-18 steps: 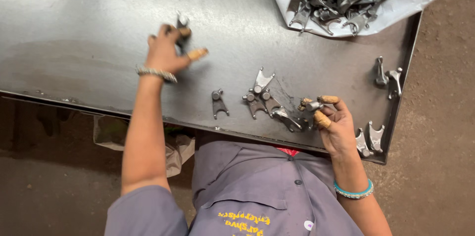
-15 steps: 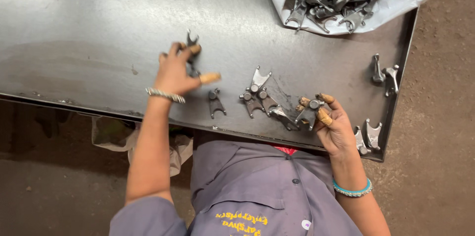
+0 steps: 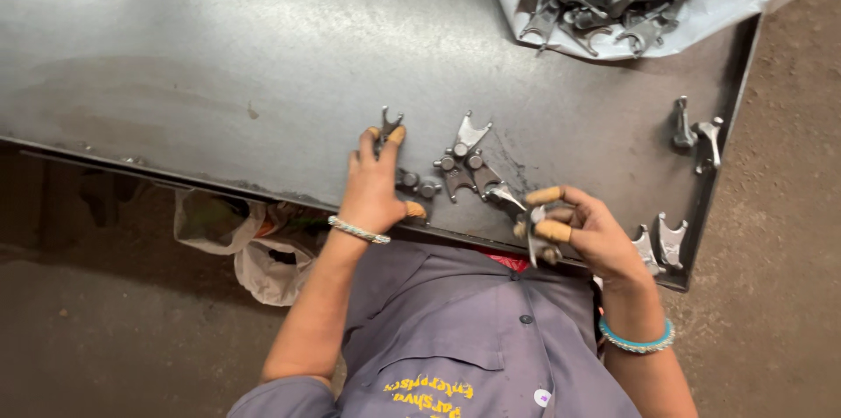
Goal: The person picks up small cast metal fork-shaped parts one at a time from a workbench, turns them over in both hands and wipes them, then sets them aside or tosses them into a bag of parts. They continue this repetitive handling and checking of castings across the bench.
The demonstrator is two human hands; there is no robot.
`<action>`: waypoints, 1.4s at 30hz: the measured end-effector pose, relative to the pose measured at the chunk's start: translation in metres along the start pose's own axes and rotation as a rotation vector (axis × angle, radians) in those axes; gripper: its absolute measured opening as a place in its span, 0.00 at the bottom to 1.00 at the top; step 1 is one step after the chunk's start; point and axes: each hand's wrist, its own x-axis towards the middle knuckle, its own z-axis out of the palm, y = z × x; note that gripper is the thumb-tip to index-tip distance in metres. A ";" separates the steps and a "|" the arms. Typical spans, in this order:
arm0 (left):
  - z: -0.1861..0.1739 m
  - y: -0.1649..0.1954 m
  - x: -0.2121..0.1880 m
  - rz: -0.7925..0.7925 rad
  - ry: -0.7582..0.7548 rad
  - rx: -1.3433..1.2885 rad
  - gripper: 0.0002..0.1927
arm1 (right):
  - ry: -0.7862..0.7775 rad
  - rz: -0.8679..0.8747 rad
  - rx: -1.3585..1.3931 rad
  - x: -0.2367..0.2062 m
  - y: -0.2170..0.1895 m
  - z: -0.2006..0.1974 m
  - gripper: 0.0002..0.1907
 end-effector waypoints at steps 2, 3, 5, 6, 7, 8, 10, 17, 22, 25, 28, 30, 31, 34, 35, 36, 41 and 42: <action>0.000 0.003 -0.005 0.007 0.024 -0.019 0.64 | -0.049 0.044 -0.237 -0.005 -0.019 0.009 0.21; 0.000 0.004 -0.006 0.003 0.027 -0.019 0.63 | -0.072 0.065 -0.357 -0.007 -0.031 0.011 0.20; -0.002 0.006 -0.008 -0.003 0.033 -0.022 0.63 | 0.093 -0.333 -0.315 -0.012 -0.051 0.017 0.17; -0.006 0.006 -0.009 -0.002 0.032 -0.020 0.63 | 0.131 -0.507 0.081 -0.007 -0.059 0.023 0.21; -0.009 0.007 -0.011 -0.001 0.028 -0.018 0.63 | 0.162 -0.671 0.484 -0.004 -0.065 0.028 0.25; -0.011 0.008 -0.012 0.004 0.026 -0.018 0.63 | 0.194 -0.683 0.422 -0.005 -0.069 0.033 0.26; -0.015 0.009 -0.014 -0.014 -0.002 -0.012 0.63 | 0.256 -0.709 0.297 -0.005 -0.072 0.043 0.29; -0.019 0.012 -0.014 0.000 -0.009 -0.017 0.61 | 0.532 -0.380 -0.885 -0.005 0.004 0.095 0.15; -0.010 0.024 -0.011 0.049 0.006 -0.071 0.62 | 0.651 -0.431 -0.765 -0.027 0.005 0.063 0.14; 0.004 0.038 -0.009 0.088 0.032 -0.065 0.58 | 0.708 -0.525 -0.975 -0.043 0.001 0.057 0.19; 0.018 0.049 -0.006 0.077 0.021 -0.099 0.59 | 0.704 -0.612 -1.127 -0.045 0.006 0.066 0.24; 0.027 0.055 -0.005 0.080 0.029 -0.119 0.58 | 0.704 -0.631 -1.168 -0.042 0.013 0.069 0.23; 0.032 0.058 -0.005 0.094 0.049 -0.115 0.57 | 0.711 -0.625 -1.176 -0.038 0.017 0.069 0.21; 0.037 0.062 -0.008 0.145 0.114 -0.146 0.55 | 0.682 -0.598 -0.860 -0.031 0.029 0.057 0.19; 0.038 0.064 -0.010 0.163 0.135 -0.163 0.56 | 0.658 -0.582 -0.698 -0.029 0.032 0.048 0.19; 0.039 0.066 -0.012 0.194 0.179 -0.163 0.56 | 0.545 -0.624 -0.461 -0.028 0.034 0.037 0.20; 0.040 0.081 -0.040 0.294 0.289 -0.141 0.50 | 0.165 -0.500 0.482 -0.028 0.045 -0.012 0.24; 0.040 0.084 -0.046 0.327 0.258 -0.164 0.48 | 0.153 -0.467 0.529 -0.025 0.048 -0.016 0.25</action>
